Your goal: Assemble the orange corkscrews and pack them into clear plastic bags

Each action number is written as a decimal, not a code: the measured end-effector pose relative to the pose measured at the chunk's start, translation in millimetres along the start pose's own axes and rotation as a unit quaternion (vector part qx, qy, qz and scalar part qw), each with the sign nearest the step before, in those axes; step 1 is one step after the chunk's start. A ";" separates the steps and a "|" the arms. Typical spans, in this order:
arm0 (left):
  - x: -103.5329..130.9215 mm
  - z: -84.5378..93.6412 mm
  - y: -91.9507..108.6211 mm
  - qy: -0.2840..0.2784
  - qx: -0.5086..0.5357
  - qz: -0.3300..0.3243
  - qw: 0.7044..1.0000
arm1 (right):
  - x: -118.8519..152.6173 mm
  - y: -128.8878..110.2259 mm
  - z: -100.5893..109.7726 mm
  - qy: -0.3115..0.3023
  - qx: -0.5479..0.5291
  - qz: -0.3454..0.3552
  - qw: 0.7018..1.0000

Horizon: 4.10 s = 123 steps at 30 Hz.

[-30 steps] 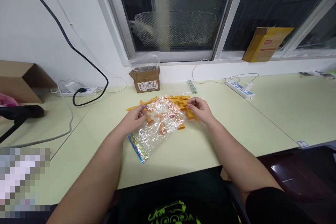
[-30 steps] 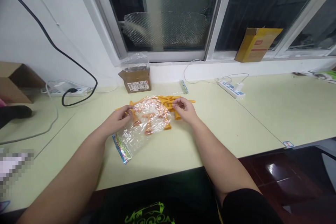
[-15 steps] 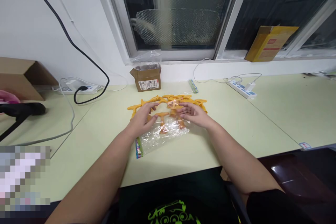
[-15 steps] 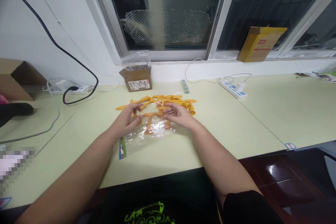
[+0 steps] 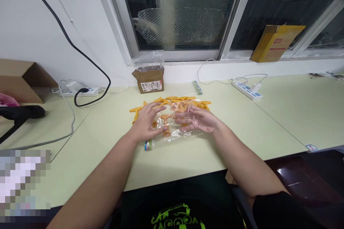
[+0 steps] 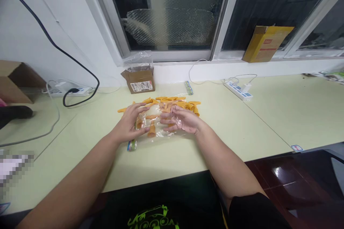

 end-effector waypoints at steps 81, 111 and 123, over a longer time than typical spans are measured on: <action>20.5 0.3 -93.0 0.111 0.209 0.362 0.902 | 47.6 -37.8 157.7 0.426 0.557 -0.142 0.699; 12.6 -14.8 -73.2 0.004 0.040 0.297 0.954 | 29.1 -46.9 65.8 0.270 0.247 0.165 0.916; 11.4 -23.8 -79.2 -0.015 0.056 0.282 0.958 | 44.3 -62.6 75.6 0.352 0.241 0.260 0.866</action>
Point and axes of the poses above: each hand's wrist, its own x-axis away from the middle knuckle, its own z-axis out of the back of the hand, y = z × x, the point moved 7 cm from there along -x, towards the middle knuckle, and after that the axes turned 12 degrees about -y, right-handed, at the moved point
